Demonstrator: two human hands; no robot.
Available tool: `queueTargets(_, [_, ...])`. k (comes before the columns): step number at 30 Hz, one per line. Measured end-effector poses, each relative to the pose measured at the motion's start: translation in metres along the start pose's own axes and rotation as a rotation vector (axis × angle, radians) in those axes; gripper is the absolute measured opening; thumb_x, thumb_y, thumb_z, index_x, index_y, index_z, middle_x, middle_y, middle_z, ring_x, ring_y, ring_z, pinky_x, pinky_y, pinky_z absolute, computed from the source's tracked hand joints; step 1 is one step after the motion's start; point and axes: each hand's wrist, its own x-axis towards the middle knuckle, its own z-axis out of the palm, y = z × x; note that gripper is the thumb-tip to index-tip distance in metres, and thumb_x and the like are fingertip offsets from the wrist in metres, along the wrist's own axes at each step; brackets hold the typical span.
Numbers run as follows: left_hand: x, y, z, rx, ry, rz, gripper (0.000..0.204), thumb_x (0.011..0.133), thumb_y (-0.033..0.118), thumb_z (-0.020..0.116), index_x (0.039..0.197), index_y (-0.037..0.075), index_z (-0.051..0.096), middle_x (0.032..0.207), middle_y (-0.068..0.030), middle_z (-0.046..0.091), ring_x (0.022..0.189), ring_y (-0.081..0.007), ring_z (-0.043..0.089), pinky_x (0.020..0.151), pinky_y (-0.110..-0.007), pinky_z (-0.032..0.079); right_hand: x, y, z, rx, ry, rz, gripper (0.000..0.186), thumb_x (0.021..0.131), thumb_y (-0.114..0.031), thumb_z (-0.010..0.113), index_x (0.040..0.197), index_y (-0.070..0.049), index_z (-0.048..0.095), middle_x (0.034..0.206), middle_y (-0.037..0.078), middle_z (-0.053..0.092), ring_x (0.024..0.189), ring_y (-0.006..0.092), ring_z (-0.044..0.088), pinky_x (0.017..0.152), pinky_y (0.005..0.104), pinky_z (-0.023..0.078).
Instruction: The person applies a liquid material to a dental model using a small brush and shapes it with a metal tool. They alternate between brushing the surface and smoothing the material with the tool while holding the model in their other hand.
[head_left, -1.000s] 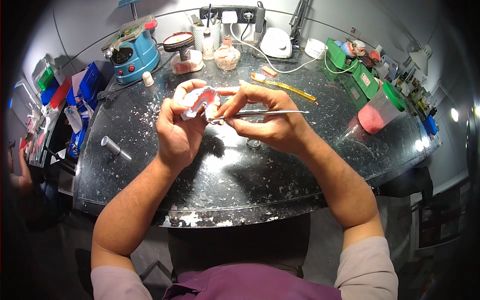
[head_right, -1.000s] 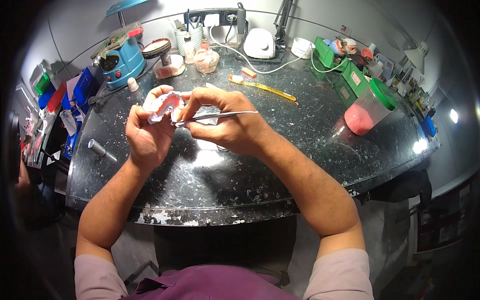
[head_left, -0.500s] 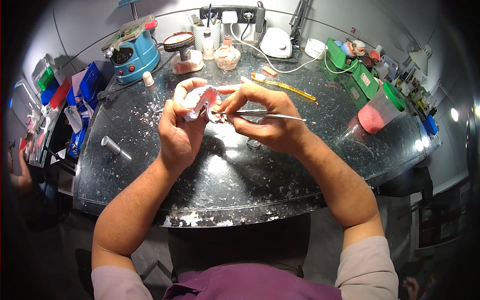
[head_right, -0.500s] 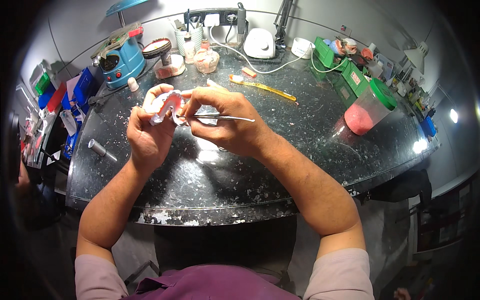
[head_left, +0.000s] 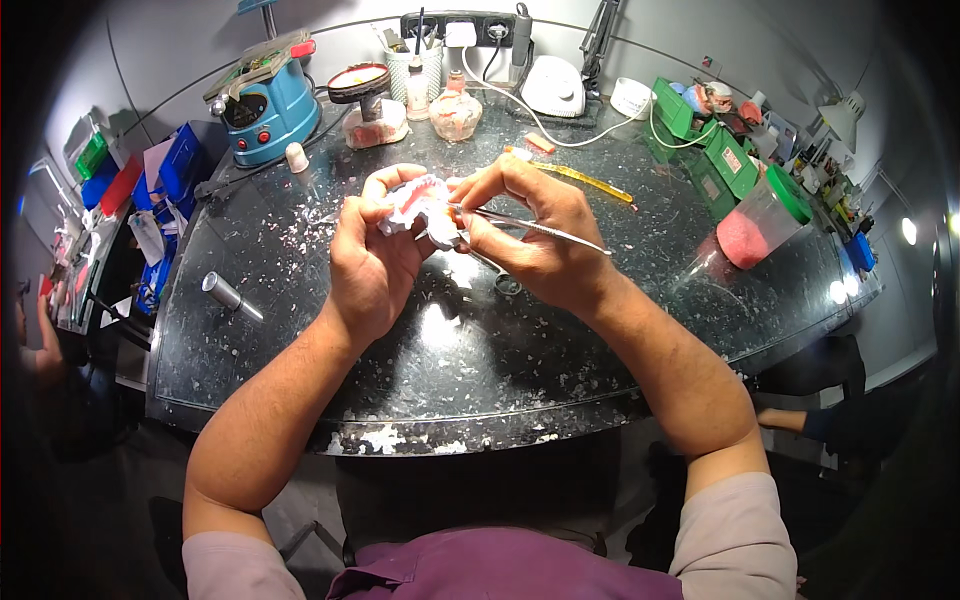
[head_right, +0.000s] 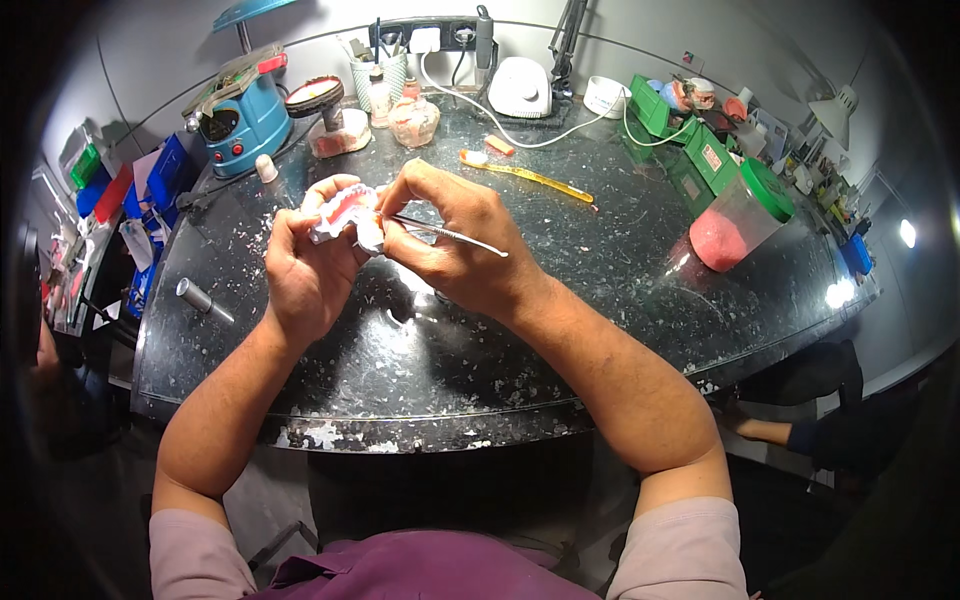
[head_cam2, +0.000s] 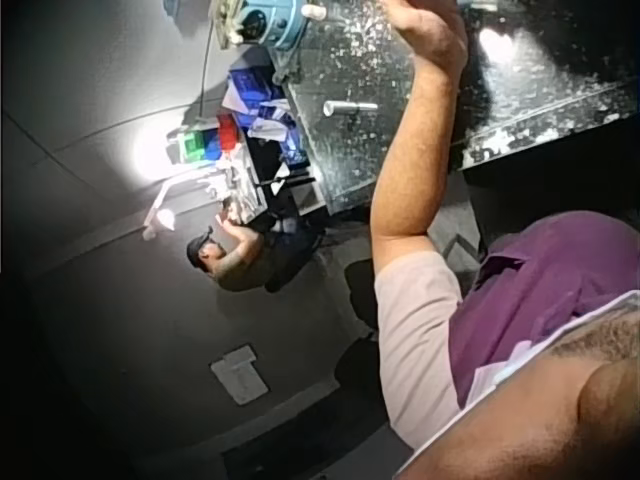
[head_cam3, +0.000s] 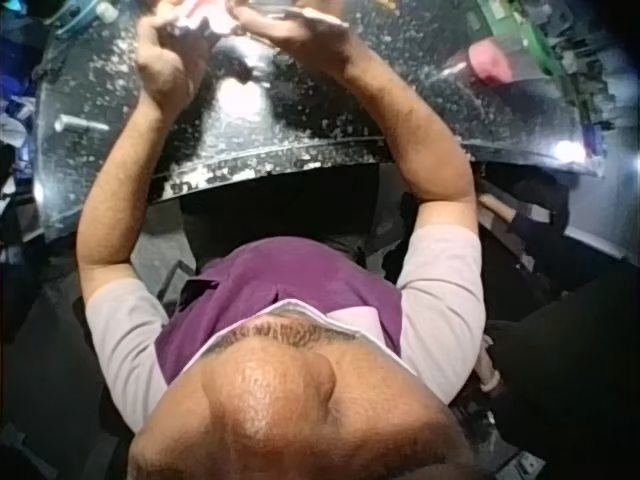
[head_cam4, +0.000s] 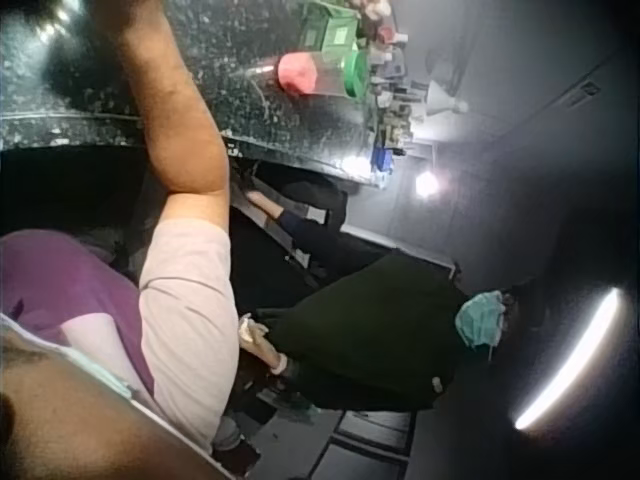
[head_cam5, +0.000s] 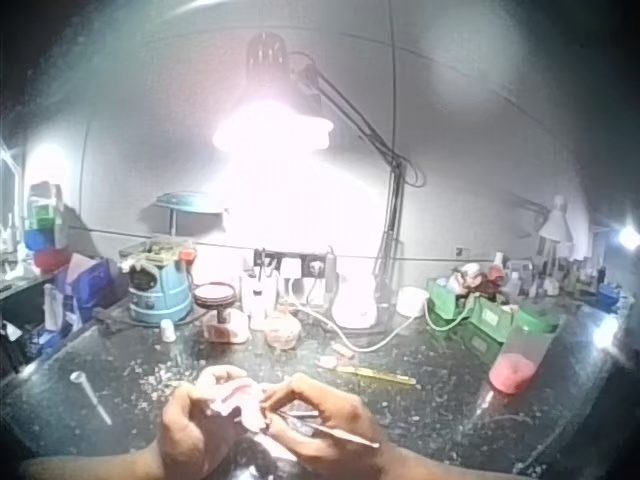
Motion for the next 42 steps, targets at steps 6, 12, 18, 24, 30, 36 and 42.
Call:
queueTargets(6, [0.0, 0.0, 0.001, 0.016, 0.003, -0.003, 0.05, 0.091, 0.033, 0.04, 0.132, 0.004, 0.045, 0.125, -0.0133, 0.058, 0.113, -0.0243, 0.059, 0.102, -0.041, 0.045, 0.001, 0.001, 0.002, -0.028, 0.001, -0.047, 0.015, 0.084, -0.01, 0.073, 0.091, -0.002, 0.063, 0.09, 0.013, 0.069, 0.083, 0.0245, 0.07, 0.076, 0.0346, 0.054])
queueTargets(12, [0.001, -0.001, -0.006, -0.075, -0.034, -0.038, 0.043, 0.095, 0.029, 0.035, 0.127, 0.004, 0.045, 0.118, -0.0181, 0.061, 0.104, -0.0292, 0.062, 0.092, -0.049, 0.051, 0.001, 0.0, -0.002, 0.117, -0.059, 0.162, 0.014, 0.085, -0.011, 0.073, 0.093, -0.002, 0.067, 0.089, 0.011, 0.072, 0.077, 0.0182, 0.07, 0.069, 0.0318, 0.054])
queueTargets(18, [0.003, 0.001, -0.004, -0.105, -0.016, -0.082, 0.045, 0.095, 0.033, 0.033, 0.127, 0.004, 0.045, 0.115, -0.0187, 0.061, 0.1, -0.03, 0.064, 0.084, -0.05, 0.054, 0.002, 0.002, -0.002, 0.075, 0.003, 0.034, 0.015, 0.085, -0.014, 0.074, 0.093, -0.002, 0.068, 0.09, 0.011, 0.074, 0.082, 0.0173, 0.072, 0.071, 0.0295, 0.055])
queueTargets(24, [0.001, 0.002, -0.003, -0.115, -0.014, -0.099, 0.05, 0.093, 0.033, 0.035, 0.131, 0.002, 0.044, 0.111, -0.0196, 0.062, 0.097, -0.0294, 0.065, 0.08, -0.045, 0.055, 0.002, 0.001, -0.002, 0.134, -0.036, 0.119, 0.013, 0.084, -0.012, 0.074, 0.093, -0.004, 0.069, 0.09, 0.009, 0.074, 0.085, 0.0166, 0.071, 0.077, 0.0295, 0.054])
queueTargets(30, [0.005, 0.009, -0.004, -0.037, -0.02, -0.302, 0.055, 0.103, 0.054, 0.031, 0.12, 0.006, 0.051, 0.085, -0.0162, 0.067, 0.061, -0.028, 0.066, 0.045, -0.035, 0.052, 0.004, 0.002, -0.006, 0.221, -0.043, 0.024, 0.013, 0.082, -0.008, 0.075, 0.093, -0.002, 0.07, 0.094, 0.009, 0.074, 0.09, 0.0145, 0.07, 0.081, 0.028, 0.055])
queueTargets(36, [0.003, 0.005, 0.002, 0.063, 0.056, -0.473, 0.068, 0.101, 0.064, 0.026, 0.109, 0.006, 0.06, 0.065, -0.0069, 0.06, 0.037, -0.0165, 0.05, 0.03, -0.025, 0.04, 0.0, -0.003, -0.001, 0.41, -0.136, 0.127, 0.014, 0.082, -0.004, 0.075, 0.093, 0.0, 0.068, 0.096, 0.009, 0.074, 0.091, 0.0146, 0.071, 0.083, 0.0307, 0.056])
queueTargets(42, [0.005, 0.002, -0.003, 0.084, 0.047, -0.475, 0.065, 0.098, 0.069, 0.028, 0.1, 0.012, 0.06, 0.068, -0.0104, 0.065, 0.039, -0.0176, 0.056, 0.027, -0.024, 0.036, 0.001, -0.004, -0.002, 0.207, -0.149, 0.006, 0.013, 0.082, -0.004, 0.076, 0.091, -0.002, 0.066, 0.091, 0.011, 0.073, 0.089, 0.0179, 0.072, 0.082, 0.0306, 0.057])
